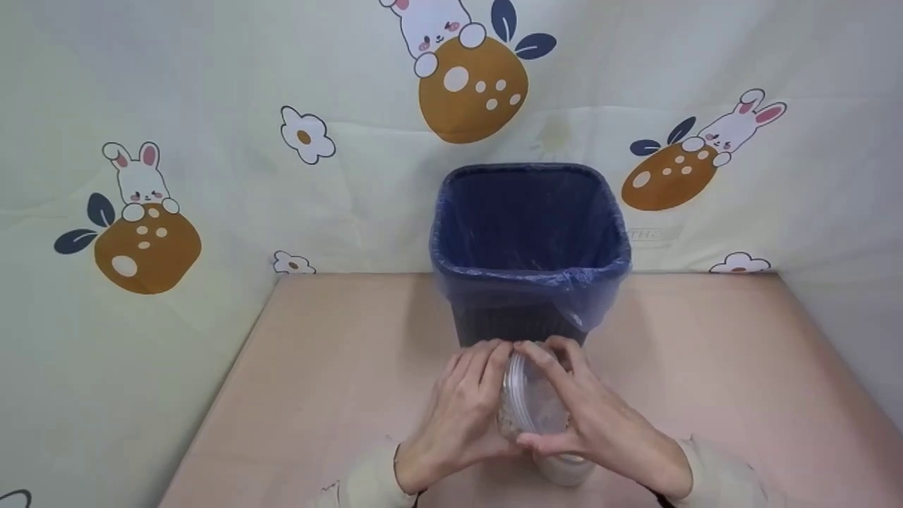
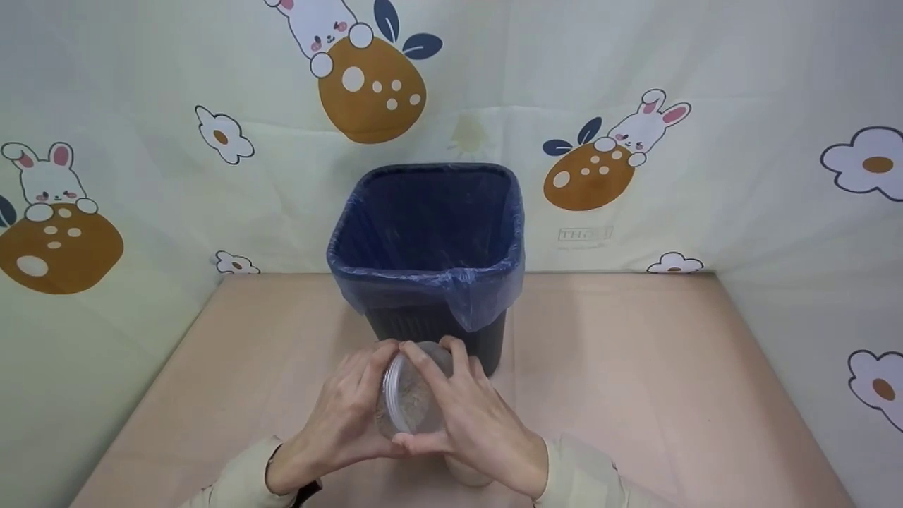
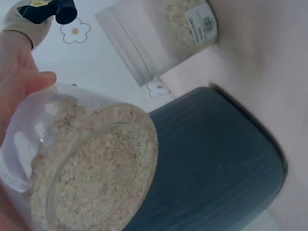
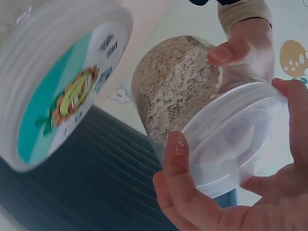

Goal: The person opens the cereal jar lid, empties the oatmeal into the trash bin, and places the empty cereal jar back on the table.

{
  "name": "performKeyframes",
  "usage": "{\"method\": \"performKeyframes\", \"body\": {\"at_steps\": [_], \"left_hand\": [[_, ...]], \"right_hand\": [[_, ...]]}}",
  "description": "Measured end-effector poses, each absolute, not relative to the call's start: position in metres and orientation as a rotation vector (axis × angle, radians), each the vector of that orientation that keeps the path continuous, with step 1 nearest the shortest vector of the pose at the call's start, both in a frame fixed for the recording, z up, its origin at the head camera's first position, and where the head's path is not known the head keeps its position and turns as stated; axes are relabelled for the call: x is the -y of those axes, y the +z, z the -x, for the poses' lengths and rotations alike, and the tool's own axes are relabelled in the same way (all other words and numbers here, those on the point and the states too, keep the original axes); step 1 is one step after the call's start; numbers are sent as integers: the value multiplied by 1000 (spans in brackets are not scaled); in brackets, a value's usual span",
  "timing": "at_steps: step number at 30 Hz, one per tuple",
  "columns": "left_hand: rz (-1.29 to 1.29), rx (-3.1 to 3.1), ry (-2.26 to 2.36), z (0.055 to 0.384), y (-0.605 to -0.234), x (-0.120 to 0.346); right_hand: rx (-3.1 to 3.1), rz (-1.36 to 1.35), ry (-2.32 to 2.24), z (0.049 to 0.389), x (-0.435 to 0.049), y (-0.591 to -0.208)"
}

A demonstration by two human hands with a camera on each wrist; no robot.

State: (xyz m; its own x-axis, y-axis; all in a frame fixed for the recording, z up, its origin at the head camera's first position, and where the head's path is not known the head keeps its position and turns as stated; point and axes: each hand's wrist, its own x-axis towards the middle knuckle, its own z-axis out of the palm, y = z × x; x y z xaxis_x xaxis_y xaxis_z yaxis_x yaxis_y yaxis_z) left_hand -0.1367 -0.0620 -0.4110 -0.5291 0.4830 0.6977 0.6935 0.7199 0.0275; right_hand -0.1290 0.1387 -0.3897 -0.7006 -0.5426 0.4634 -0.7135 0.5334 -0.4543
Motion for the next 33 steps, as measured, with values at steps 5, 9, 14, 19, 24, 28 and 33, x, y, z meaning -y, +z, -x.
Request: {"method": "performKeyframes", "body": {"at_steps": [5, 9, 14, 19, 24, 28, 33], "left_hand": [[987, 2296, -516, 143, -410, 65], [1078, 2378, -678, 146, -409, 70], [1124, 2440, -746, 145, -410, 74], [1073, 2410, -624, 146, -416, 75], [1000, 2345, -496, 148, -420, 74], [962, 2333, -449, 146, -419, 70], [951, 2338, -341, 140, -415, 63]], "right_hand": [[2384, -1202, 729, 134, -144, -391], [2279, -1390, 627, 142, -149, -389], [2293, -1566, 604, 146, -154, -385], [2440, -1540, 813, 145, -157, -385], [2523, -1261, 1067, 146, -156, -386], [2662, -1044, 1380, 144, -154, -386], [2801, -906, 1496, 138, -150, -387]]}}
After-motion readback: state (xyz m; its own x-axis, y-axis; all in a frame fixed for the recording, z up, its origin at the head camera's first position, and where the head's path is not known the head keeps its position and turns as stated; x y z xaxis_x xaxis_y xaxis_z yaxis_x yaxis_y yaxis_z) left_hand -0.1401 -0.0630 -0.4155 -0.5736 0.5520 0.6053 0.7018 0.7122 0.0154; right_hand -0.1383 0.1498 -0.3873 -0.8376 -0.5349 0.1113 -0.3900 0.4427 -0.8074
